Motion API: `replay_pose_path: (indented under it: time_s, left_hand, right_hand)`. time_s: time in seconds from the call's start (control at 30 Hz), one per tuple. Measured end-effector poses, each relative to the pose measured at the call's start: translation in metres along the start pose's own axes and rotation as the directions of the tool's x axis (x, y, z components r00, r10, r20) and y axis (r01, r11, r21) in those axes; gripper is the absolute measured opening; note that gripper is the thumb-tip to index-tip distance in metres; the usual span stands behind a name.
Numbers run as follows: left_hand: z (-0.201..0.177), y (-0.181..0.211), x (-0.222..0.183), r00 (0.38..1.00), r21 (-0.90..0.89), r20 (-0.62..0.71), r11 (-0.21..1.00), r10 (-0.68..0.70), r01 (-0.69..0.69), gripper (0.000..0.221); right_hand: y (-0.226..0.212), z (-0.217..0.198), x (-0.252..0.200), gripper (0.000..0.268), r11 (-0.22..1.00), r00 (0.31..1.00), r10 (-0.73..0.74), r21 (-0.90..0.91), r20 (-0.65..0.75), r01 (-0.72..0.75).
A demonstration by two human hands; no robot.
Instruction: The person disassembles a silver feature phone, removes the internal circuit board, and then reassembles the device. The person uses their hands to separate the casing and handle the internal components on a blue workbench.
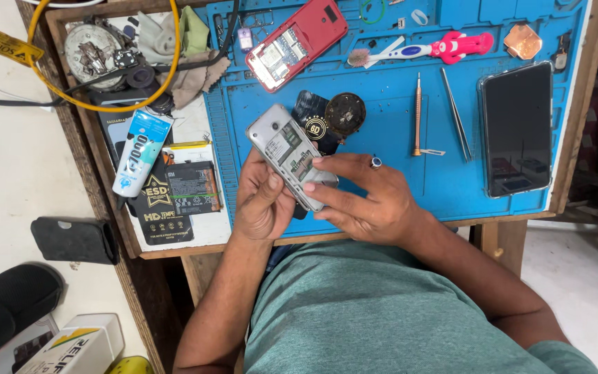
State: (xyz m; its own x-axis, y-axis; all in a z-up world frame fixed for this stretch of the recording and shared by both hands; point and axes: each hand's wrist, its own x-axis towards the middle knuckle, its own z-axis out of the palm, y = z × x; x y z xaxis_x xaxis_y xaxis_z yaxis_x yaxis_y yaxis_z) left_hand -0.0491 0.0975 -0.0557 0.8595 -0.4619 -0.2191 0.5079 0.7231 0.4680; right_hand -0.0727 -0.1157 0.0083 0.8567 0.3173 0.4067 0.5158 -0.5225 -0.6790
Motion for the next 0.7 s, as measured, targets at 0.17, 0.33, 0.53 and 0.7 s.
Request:
replay_pose_path:
  time_s: [0.17, 0.33, 0.53, 0.7]
  left_hand:
    - [0.011, 0.005, 0.005, 0.997, -0.035, 0.056, 0.998, -0.045, 0.047, 0.078]
    - [0.012, 0.006, 0.007, 0.993, -0.075, 0.112, 0.996, -0.046, 0.055, 0.08]
    - [0.008, 0.0, 0.007, 0.991, -0.119, 0.132, 0.991, -0.039, 0.055, 0.072]
    - [0.009, -0.006, 0.007, 0.99, -0.154, 0.135, 0.987, -0.033, 0.053, 0.068]
  right_hand:
    - [0.001, -0.002, 0.002, 0.048, 1.0, 0.999, -0.012, 0.025, -0.047, 0.013]
    - [0.001, -0.002, 0.003, 0.055, 0.997, 0.995, 0.047, 0.057, -0.085, -0.042]
    - [-0.005, 0.003, 0.005, 0.051, 1.0, 0.993, 0.01, -0.013, -0.12, -0.011]
    - [-0.008, 0.001, 0.007, 0.051, 0.998, 0.991, -0.005, -0.062, -0.132, -0.003]
